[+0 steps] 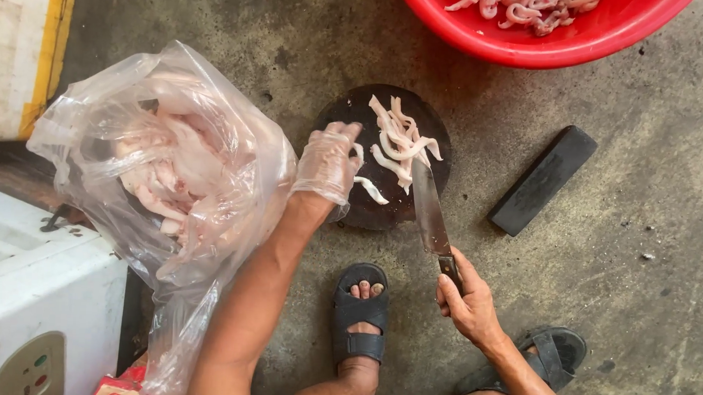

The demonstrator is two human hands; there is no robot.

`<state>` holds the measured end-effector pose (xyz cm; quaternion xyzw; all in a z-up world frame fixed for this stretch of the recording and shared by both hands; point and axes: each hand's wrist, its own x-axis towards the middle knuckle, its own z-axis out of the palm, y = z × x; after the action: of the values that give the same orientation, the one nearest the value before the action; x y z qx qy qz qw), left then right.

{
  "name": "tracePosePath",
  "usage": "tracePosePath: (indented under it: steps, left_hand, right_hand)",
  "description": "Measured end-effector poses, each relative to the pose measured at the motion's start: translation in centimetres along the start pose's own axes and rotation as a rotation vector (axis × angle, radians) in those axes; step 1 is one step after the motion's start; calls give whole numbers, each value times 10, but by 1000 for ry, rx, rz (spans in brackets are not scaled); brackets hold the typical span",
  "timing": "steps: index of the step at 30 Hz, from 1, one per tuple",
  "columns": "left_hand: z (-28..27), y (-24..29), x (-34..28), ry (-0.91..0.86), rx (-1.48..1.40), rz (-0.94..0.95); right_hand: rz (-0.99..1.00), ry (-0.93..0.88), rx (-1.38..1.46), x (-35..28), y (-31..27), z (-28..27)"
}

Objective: Slicing pieces of meat or fat into thin strips on a wooden cutting board.

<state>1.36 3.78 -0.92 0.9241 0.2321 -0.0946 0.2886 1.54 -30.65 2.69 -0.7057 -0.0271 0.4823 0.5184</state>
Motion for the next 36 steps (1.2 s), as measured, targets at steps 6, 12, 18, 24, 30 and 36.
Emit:
tracePosePath:
  steps: [6,12,18,24,30,36]
  left_hand:
    - [15,-6,-3,29,108,58]
    - [14,2,-8,46,176,162]
    - [11,6,-17,-78,6,140]
    - [-37,27,-26,0,-373,6]
    - [-68,44,-43,-96,-1155,126]
    - [-80,61,-44,-156,-1549,-31]
  right_hand:
    - [-25,2,-69,2,-1,-1]
    - [-71,25,-91,4,-2,-4]
    - [-49,-32,-192,-1,-3,-11]
    - [-59,-21,-218,-2,3,-15]
    - [6,-29,-233,3,3,-10]
    - [-27,-56,-228,8,-3,-3]
